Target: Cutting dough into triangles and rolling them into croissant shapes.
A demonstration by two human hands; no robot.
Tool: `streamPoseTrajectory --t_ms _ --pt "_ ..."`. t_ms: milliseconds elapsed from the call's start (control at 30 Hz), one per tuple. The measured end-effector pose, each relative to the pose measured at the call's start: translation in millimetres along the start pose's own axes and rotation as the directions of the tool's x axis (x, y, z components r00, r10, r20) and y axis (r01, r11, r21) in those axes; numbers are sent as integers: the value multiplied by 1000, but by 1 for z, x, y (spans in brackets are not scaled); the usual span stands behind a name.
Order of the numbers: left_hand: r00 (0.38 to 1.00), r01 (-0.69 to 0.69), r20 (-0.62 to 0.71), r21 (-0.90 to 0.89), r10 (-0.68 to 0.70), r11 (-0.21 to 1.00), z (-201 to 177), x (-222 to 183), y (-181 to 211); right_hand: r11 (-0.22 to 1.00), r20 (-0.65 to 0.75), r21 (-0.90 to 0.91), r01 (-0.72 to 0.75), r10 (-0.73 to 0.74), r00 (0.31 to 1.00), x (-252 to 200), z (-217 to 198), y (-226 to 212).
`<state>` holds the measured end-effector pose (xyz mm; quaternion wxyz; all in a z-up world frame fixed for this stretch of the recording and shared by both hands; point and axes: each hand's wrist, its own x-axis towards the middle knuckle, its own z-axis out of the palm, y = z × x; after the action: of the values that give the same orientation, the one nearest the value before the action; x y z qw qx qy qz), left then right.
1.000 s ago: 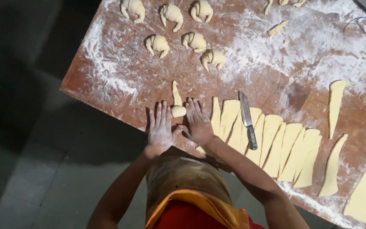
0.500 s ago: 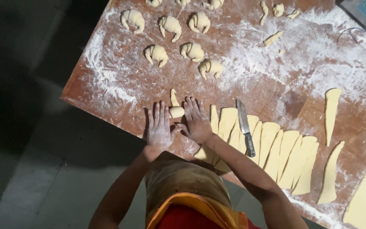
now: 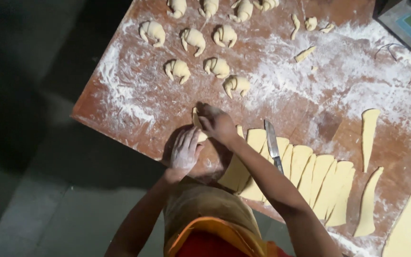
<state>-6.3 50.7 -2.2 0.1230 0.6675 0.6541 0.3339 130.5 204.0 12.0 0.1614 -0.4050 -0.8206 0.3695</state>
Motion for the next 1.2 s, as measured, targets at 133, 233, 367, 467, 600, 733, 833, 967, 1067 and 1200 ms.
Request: streamPoseTrajectory --t_ms 133,233,367,467,600,733,833,967,1067,1200 --pt "997 -56 -48 -11 55 998 5 11 -7 998 140 -66 5 4 990 55 14 -2" --pt "999 -37 -10 -124 36 992 -4 10 -3 988 169 -8 154 -150 974 73 23 14" --pt "999 3 50 -232 9 973 -6 6 -7 997 225 64 41 -55 973 89 9 5" --pt "999 -15 48 -171 24 985 -24 15 7 990 190 128 51 -75 979 74 9 5" --pt "999 38 16 -64 -37 997 -25 10 11 975 23 -100 197 -196 980 23 -7 -10" --pt "993 -14 -115 36 18 999 -26 -36 21 963 128 -217 157 -131 983 -72 -19 -27" --pt "968 7 237 293 -79 956 -38 -42 39 922 231 -294 251 -187 955 -116 4 -4" --pt "989 64 112 296 -101 953 -14 -26 26 860 260 -430 276 -175 950 -98 15 4" --pt "986 84 108 329 -125 941 -13 -14 15 877 218 -416 242 -162 962 -83 11 1" --pt "998 -3 59 219 -10 976 -11 -29 7 902 263 -342 264 -178 948 -95 -1 2"
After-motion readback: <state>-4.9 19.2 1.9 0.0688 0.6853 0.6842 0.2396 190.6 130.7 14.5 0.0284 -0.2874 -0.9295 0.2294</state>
